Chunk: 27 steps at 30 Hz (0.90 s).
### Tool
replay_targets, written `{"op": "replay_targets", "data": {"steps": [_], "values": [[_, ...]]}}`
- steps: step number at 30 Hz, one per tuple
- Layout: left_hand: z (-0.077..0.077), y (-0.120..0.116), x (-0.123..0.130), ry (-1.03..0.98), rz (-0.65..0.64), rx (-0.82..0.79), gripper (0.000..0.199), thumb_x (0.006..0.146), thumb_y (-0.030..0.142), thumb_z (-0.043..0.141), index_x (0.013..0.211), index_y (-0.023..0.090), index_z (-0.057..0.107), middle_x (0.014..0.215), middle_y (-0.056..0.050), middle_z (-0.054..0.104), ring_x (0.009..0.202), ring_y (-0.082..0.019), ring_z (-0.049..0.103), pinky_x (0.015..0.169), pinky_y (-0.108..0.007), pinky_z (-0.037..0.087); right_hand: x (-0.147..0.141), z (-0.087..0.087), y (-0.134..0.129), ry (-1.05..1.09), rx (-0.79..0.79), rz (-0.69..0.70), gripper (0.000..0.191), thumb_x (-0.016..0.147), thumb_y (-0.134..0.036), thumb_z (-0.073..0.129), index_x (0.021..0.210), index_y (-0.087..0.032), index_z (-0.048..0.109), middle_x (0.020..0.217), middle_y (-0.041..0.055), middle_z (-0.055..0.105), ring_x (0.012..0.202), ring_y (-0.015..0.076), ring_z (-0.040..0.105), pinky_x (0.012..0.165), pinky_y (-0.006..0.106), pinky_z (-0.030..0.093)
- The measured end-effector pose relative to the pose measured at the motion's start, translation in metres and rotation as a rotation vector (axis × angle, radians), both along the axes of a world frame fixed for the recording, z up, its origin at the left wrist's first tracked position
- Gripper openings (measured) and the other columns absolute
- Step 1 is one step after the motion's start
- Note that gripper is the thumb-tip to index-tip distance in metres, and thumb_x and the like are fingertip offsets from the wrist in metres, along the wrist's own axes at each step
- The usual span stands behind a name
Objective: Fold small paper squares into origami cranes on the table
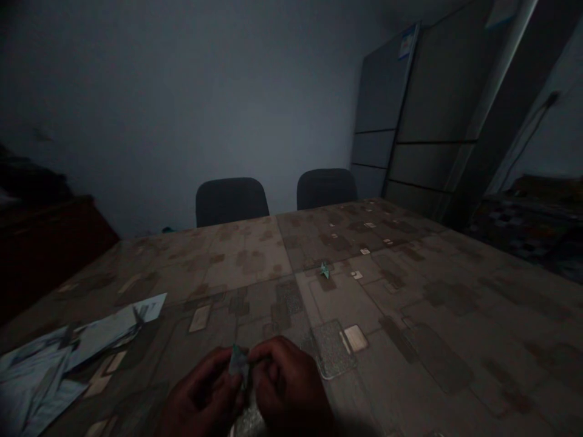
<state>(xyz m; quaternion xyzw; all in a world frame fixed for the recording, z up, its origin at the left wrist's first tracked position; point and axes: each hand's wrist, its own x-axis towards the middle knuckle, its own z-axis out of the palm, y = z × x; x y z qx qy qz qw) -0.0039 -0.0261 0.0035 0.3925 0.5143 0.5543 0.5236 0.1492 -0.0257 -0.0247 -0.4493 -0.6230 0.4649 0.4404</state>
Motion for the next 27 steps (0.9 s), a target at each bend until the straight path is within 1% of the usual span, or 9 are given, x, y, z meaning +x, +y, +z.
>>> {"op": "replay_targets", "data": {"steps": [2, 3, 5, 10, 15, 18, 22, 24, 27], "values": [[0.0, 0.0, 0.0, 0.066, 0.009, 0.063, 0.027, 0.066, 0.041, 0.077, 0.083, 0.02, 0.073, 0.069, 0.001, 0.057, 0.06, -0.015, 0.057, 0.05, -0.02, 0.047, -0.003, 0.029, 0.019, -0.087, 0.108, 0.016, 0.018, 0.077, -0.01, 0.058, 0.09, -0.02, 0.066, 0.075, -0.0004, 0.061, 0.068, 0.015, 0.055, 0.063, 0.025, 0.043], [0.0, 0.0, 0.0, 0.094, 0.003, 0.093, 0.024, 0.067, 0.038, 0.077, 0.082, 0.02, 0.073, 0.069, 0.001, 0.057, 0.06, -0.015, 0.056, 0.051, -0.02, 0.048, -0.006, 0.037, 0.024, -0.103, 0.14, 0.017, 0.021, 0.074, -0.009, 0.056, 0.089, -0.019, 0.066, 0.075, -0.0004, 0.06, 0.067, 0.0148, 0.055, 0.061, 0.025, 0.042], [0.0, 0.001, -0.001, 0.12, -0.017, 0.128, 0.02, 0.068, 0.034, 0.076, 0.082, 0.02, 0.073, 0.07, 0.0, 0.057, 0.059, -0.014, 0.054, 0.052, -0.02, 0.048, -0.01, 0.043, 0.025, -0.085, 0.148, 0.018, 0.024, 0.072, -0.01, 0.055, 0.092, -0.018, 0.066, 0.079, 0.0006, 0.06, 0.068, 0.0148, 0.055, 0.061, 0.024, 0.041], [-0.007, 0.002, -0.002, 0.068, -0.012, 0.019, 0.028, 0.068, 0.031, 0.075, 0.092, 0.02, 0.066, 0.067, 0.0, 0.062, 0.056, -0.014, 0.058, 0.052, -0.021, 0.048, -0.015, 0.031, 0.02, -0.048, 0.076, 0.002, 0.019, 0.074, -0.017, 0.056, 0.092, -0.016, 0.063, 0.076, 0.001, 0.058, 0.066, 0.0146, 0.053, 0.06, 0.024, 0.04], [-0.01, -0.002, 0.001, 0.048, -0.033, 0.007, 0.028, 0.069, 0.036, 0.075, 0.084, 0.021, 0.057, 0.054, 0.006, 0.054, 0.045, -0.009, 0.051, 0.044, -0.016, 0.039, -0.016, 0.027, 0.024, 0.079, -0.073, 0.056, 0.012, 0.074, -0.023, 0.058, 0.084, -0.016, 0.061, 0.065, -0.0025, 0.053, 0.058, 0.0126, 0.048, 0.054, 0.022, 0.036], [-0.007, -0.005, 0.001, 0.046, -0.069, -0.022, 0.031, 0.067, 0.035, 0.077, 0.086, 0.02, 0.057, 0.052, 0.007, 0.054, 0.045, -0.01, 0.052, 0.044, -0.017, 0.039, -0.019, 0.022, 0.027, 0.17, -0.131, 0.049, 0.012, 0.072, -0.025, 0.062, 0.079, -0.016, 0.059, 0.061, -0.0042, 0.049, 0.056, 0.0113, 0.047, 0.052, 0.021, 0.035], [-0.004, -0.005, -0.003, -0.073, -0.156, -0.01, 0.035, 0.069, 0.04, 0.077, 0.09, 0.018, 0.061, 0.057, 0.001, 0.064, 0.051, -0.013, 0.058, 0.051, -0.022, 0.044, -0.022, 0.013, 0.033, 0.309, -0.265, 0.03, 0.03, 0.067, -0.041, 0.07, 0.075, -0.018, 0.053, 0.057, -0.0058, 0.047, 0.047, 0.0095, 0.044, 0.045, 0.02, 0.034], [-0.004, -0.004, -0.005, -0.14, -0.179, 0.0, 0.033, 0.073, 0.041, 0.074, 0.092, 0.016, 0.062, 0.058, -0.002, 0.067, 0.052, -0.013, 0.059, 0.054, -0.024, 0.046, -0.022, 0.012, 0.035, 0.356, -0.335, 0.07, 0.041, 0.063, -0.052, 0.072, 0.075, -0.018, 0.051, 0.054, -0.0065, 0.049, 0.041, 0.0082, 0.043, 0.042, 0.021, 0.034], [-0.007, -0.002, -0.008, -0.223, -0.21, 0.016, 0.032, 0.075, 0.038, 0.073, 0.094, 0.015, 0.063, 0.056, -0.002, 0.067, 0.051, -0.015, 0.059, 0.053, -0.026, 0.046, -0.019, 0.015, 0.036, 0.41, -0.366, 0.154, 0.05, 0.061, -0.059, 0.073, 0.078, -0.017, 0.051, 0.052, -0.0064, 0.052, 0.04, 0.0072, 0.045, 0.044, 0.021, 0.037]]}}
